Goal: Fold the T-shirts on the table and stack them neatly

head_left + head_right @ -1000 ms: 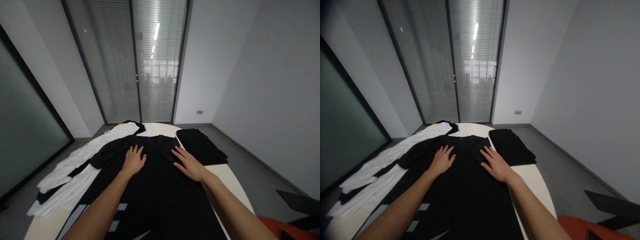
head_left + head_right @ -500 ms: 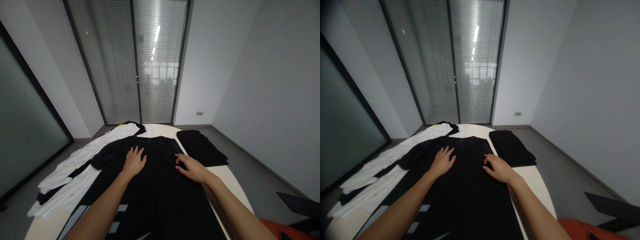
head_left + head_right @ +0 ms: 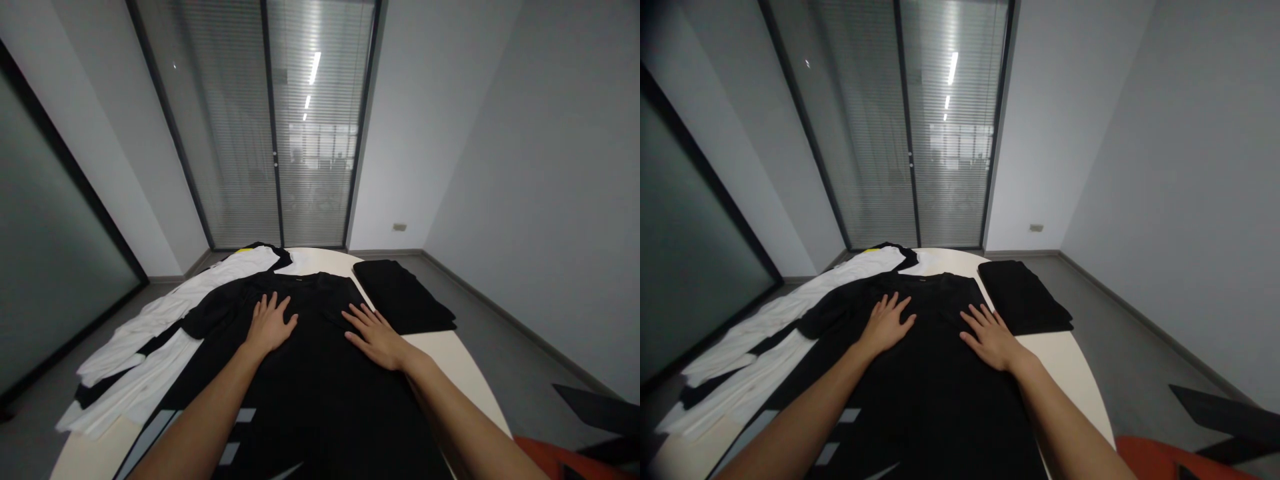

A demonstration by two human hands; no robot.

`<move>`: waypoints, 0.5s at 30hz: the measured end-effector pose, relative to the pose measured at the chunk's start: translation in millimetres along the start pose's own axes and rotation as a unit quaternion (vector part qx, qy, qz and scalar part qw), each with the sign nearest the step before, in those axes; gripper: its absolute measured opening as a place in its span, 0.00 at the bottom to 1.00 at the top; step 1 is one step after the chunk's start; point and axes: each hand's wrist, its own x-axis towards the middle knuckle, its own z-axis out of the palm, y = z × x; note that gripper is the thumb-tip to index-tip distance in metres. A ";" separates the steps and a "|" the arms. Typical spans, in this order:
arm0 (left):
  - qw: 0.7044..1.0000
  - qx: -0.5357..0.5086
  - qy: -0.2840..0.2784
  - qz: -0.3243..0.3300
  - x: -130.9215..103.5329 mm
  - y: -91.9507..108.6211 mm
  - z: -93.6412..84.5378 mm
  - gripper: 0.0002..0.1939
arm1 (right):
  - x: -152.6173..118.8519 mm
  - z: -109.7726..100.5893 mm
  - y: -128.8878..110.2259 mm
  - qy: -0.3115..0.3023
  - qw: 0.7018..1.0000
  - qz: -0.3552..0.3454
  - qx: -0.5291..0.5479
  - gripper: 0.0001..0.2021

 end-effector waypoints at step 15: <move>0.959 -0.080 -0.104 0.252 -13.4 55.6 -19.2 0.32 | -0.3 -20.1 -8.9 0.108 0.983 0.116 -0.095 0.22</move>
